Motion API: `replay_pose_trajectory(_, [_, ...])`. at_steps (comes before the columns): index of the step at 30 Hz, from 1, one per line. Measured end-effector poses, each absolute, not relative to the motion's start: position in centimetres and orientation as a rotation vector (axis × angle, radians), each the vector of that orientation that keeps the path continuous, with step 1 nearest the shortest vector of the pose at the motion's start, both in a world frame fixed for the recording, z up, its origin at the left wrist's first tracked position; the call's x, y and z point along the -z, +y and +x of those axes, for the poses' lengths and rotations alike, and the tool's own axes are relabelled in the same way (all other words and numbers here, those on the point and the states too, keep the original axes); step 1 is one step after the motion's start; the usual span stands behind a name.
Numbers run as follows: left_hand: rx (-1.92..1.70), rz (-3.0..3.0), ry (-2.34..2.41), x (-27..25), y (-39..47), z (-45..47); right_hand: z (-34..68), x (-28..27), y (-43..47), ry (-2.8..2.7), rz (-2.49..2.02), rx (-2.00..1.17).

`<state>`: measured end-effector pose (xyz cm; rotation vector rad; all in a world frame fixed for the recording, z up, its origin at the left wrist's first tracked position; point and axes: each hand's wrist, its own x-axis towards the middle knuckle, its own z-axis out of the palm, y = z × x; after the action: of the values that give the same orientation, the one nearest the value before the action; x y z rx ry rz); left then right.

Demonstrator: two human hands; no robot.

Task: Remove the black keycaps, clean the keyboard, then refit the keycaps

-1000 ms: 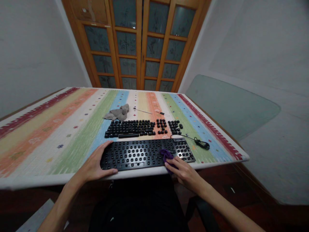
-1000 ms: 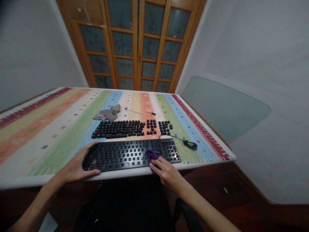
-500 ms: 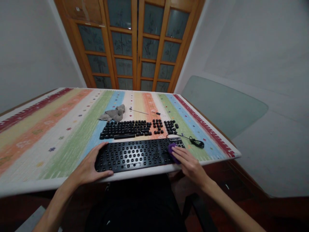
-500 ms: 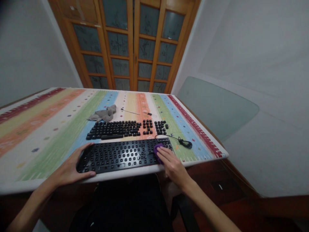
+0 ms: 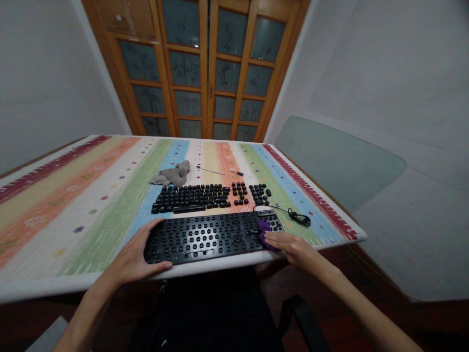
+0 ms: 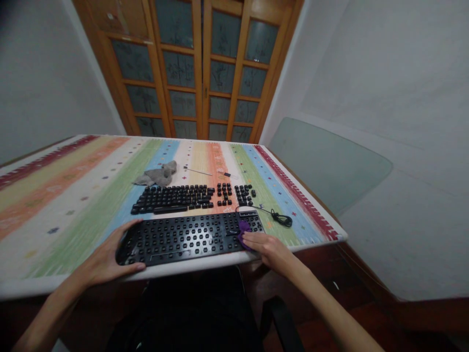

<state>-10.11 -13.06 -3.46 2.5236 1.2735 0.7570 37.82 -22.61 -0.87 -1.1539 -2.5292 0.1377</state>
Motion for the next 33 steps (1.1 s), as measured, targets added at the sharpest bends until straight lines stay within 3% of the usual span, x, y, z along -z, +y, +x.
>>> replay_pose_trajectory(4, [-0.768, 2.526, 1.275, 3.6, -13.0, -10.1, 38.8, 1.3, -22.7, -2.4, -1.145, -0.154])
replay_pose_trajectory(10, [-0.752, 2.551, 1.272, 3.6, -13.0, -10.1, 39.2, 0.8, -23.3, -2.119, -1.539, 0.146])
replay_pose_trajectory(17, [-0.767, 2.539, 1.278, 3.5, -13.0, -10.1, 38.8, 3.0, -24.4, -2.33, -1.217, 0.306])
replay_pose_trajectory(24, [-0.802, 2.523, 1.265, 3.5, -12.9, -10.1, 39.9, 2.5, -25.3, -2.08, -1.513, 0.51])
replay_pose_trajectory(30, [-0.781, 2.526, 1.272, 3.4, -13.0, -10.2, 36.3, 3.0, -25.8, -2.321, -1.169, 0.333])
replay_pose_trajectory(33, [-0.776, 2.521, 1.27, 3.4, -13.0, -10.2, 37.0, 3.3, -26.0, -2.344, -1.236, 0.321])
